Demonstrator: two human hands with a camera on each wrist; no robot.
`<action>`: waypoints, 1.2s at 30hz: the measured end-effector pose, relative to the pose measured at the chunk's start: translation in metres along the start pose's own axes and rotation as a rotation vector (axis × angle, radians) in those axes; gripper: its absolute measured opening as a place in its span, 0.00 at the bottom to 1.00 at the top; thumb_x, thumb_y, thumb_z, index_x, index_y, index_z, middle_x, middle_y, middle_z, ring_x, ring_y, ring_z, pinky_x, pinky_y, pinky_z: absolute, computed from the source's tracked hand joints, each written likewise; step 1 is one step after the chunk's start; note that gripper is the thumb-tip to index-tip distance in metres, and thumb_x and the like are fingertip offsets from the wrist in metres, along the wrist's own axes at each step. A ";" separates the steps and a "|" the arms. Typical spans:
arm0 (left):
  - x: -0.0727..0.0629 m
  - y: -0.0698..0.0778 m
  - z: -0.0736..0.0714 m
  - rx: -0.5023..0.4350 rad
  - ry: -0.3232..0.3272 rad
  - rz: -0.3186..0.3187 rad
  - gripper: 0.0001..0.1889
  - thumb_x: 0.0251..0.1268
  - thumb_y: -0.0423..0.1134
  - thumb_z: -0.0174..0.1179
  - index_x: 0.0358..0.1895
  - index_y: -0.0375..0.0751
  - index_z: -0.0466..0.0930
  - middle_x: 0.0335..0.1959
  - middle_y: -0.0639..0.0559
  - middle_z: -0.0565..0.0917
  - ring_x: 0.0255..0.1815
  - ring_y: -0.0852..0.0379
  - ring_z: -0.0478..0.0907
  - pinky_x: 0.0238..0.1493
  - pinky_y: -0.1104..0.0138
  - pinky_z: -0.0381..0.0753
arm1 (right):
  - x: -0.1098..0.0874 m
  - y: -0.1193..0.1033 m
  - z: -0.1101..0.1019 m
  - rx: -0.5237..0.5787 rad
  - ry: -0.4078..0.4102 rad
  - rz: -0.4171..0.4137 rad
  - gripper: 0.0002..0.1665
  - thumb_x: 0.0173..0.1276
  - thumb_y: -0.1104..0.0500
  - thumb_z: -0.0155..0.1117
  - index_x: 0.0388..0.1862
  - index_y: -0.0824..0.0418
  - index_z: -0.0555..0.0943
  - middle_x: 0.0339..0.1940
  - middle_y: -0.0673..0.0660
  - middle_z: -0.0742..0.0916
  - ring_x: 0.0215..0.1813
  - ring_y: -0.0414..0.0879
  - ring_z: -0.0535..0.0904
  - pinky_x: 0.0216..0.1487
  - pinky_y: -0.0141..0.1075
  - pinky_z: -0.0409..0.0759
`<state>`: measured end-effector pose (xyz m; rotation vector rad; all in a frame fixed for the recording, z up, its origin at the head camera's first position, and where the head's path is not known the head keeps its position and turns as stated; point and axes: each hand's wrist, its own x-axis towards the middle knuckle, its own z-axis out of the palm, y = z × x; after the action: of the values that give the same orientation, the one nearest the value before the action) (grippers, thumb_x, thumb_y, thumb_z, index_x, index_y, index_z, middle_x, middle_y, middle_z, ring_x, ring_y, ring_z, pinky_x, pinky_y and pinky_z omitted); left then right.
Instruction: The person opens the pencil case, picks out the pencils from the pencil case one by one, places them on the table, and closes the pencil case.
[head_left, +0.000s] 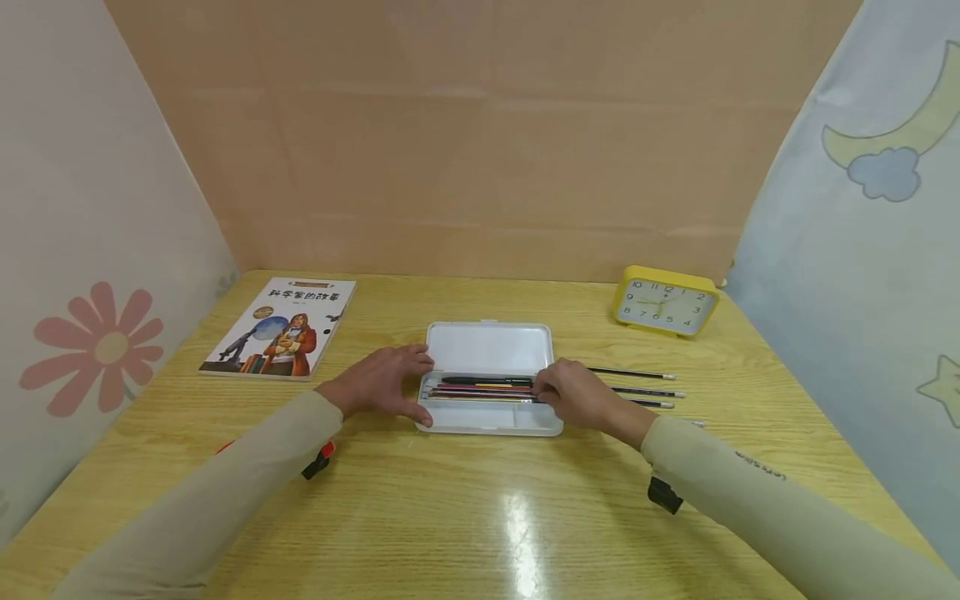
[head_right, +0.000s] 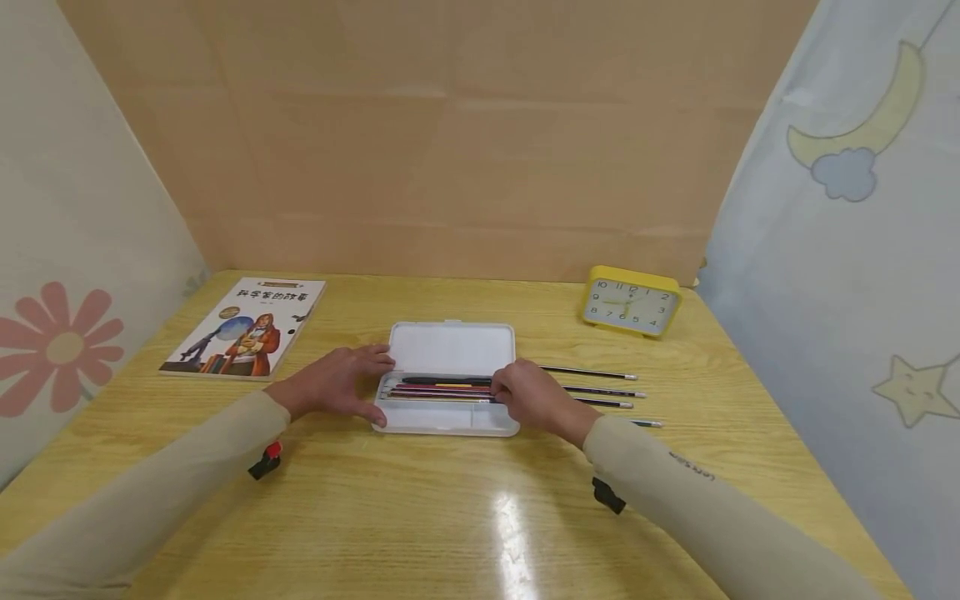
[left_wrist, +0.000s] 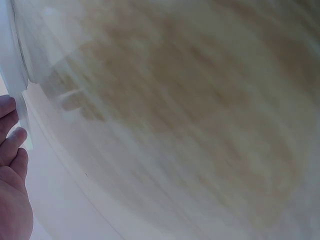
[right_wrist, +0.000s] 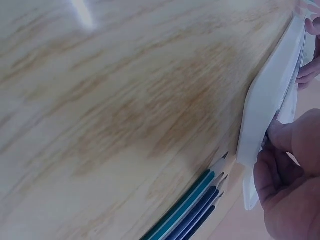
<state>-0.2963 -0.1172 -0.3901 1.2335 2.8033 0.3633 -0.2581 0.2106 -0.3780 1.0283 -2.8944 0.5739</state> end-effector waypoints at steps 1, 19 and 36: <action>0.000 0.000 0.000 0.004 0.000 -0.001 0.51 0.39 0.75 0.61 0.60 0.35 0.76 0.62 0.44 0.73 0.67 0.45 0.62 0.63 0.50 0.63 | 0.000 0.000 -0.001 0.008 -0.001 0.004 0.06 0.62 0.70 0.64 0.32 0.62 0.85 0.29 0.50 0.84 0.33 0.42 0.76 0.35 0.37 0.77; -0.001 0.001 0.001 0.012 0.024 0.034 0.49 0.40 0.73 0.63 0.58 0.34 0.77 0.60 0.44 0.75 0.67 0.44 0.63 0.62 0.50 0.64 | -0.016 0.012 -0.011 0.111 0.076 -0.025 0.09 0.61 0.73 0.60 0.31 0.62 0.83 0.29 0.48 0.83 0.32 0.40 0.75 0.33 0.37 0.77; -0.001 0.000 0.001 0.014 0.028 0.037 0.50 0.40 0.75 0.60 0.58 0.34 0.77 0.60 0.43 0.75 0.67 0.43 0.63 0.62 0.50 0.64 | -0.066 0.021 -0.037 0.122 0.191 -0.045 0.09 0.59 0.72 0.65 0.32 0.59 0.83 0.30 0.50 0.82 0.31 0.38 0.76 0.30 0.35 0.76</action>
<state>-0.2957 -0.1178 -0.3916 1.2955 2.8140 0.3671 -0.2234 0.2783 -0.3592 0.9886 -2.6930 0.8067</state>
